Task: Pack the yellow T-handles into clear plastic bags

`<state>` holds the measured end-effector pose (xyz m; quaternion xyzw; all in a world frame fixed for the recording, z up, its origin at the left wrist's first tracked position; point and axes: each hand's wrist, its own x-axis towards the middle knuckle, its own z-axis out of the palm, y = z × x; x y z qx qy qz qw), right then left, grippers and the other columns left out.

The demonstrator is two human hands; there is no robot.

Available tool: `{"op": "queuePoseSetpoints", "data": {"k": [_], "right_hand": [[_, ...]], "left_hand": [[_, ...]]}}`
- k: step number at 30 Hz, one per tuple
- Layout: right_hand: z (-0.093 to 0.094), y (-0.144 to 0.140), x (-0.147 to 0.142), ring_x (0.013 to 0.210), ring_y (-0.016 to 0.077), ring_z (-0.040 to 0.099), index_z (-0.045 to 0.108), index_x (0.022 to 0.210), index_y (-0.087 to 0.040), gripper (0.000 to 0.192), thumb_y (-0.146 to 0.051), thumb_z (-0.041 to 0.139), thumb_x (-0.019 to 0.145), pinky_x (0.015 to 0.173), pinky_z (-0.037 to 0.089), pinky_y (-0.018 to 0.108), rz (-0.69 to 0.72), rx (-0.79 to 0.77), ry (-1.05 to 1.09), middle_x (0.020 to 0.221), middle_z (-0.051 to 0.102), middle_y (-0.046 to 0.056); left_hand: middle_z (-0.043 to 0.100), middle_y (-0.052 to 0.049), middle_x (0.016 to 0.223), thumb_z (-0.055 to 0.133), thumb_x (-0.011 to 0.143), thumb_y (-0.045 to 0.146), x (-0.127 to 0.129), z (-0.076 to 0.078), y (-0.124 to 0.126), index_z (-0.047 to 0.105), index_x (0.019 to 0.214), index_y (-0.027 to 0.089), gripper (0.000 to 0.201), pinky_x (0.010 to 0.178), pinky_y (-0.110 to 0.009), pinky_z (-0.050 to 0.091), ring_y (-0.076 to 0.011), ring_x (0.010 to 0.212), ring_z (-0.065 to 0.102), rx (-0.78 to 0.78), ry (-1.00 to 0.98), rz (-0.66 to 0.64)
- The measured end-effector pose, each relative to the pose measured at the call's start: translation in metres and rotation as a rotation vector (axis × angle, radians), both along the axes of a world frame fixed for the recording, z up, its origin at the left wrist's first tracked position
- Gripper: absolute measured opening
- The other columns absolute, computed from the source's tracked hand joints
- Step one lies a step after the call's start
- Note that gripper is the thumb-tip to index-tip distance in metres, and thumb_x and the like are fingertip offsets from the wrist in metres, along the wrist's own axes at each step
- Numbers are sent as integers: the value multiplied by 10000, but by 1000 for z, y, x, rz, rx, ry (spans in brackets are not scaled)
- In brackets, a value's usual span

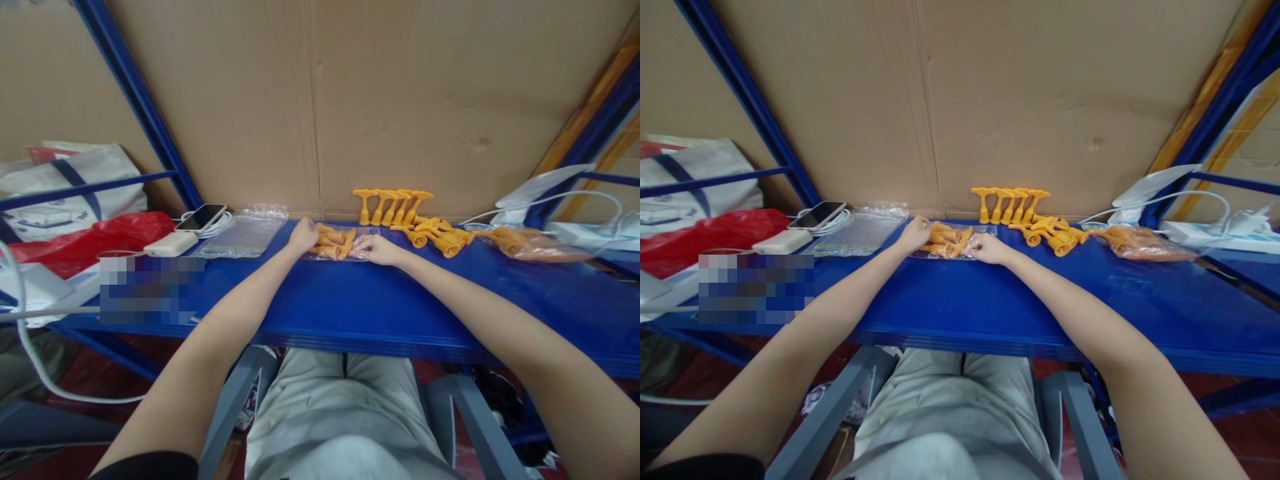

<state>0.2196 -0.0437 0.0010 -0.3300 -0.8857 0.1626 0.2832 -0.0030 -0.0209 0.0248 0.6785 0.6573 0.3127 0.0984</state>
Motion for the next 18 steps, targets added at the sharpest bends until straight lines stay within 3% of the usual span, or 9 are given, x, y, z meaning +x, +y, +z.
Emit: {"op": "queuePoseSetpoints", "data": {"k": [3,6,10,14,18], "right_hand": [[0,0,0,907,177,681,756,790,-183,200,-245,574,844,866,506,308,14,-15,-15,942,752,61],[3,-2,-1,1012,187,671,760,924,-182,234,-172,541,845,945,481,326,-59,-4,-63,1062,741,52],[15,-8,4,1083,203,645,735,1075,-177,334,-127,489,854,972,466,323,-418,103,-170,1166,705,72],[29,-17,19,1153,318,595,708,1118,-111,357,-169,435,895,975,435,443,-837,261,-433,1184,669,188],[35,-16,36,1134,377,602,688,1114,-41,337,-144,477,871,978,397,515,-1043,128,-601,1139,659,269]], "left_hand": [[664,-119,1208,465,881,177,-3,-2,1,585,1054,183,211,975,-321,453,-249,1151,606,-2,54,-5],[679,-107,1170,456,889,161,-6,-3,2,600,1020,190,197,960,-312,462,-240,1117,622,-1,80,-5],[658,-109,1221,456,907,165,-10,-4,5,596,1087,171,228,941,-298,465,-228,1133,616,-5,106,19],[649,-102,1251,457,909,165,-14,-3,7,585,1157,165,279,941,-287,460,-220,1149,611,-7,125,51],[669,-123,1206,460,901,182,-18,-1,7,581,1171,160,296,894,-304,482,-240,1109,635,-15,146,96]]}}
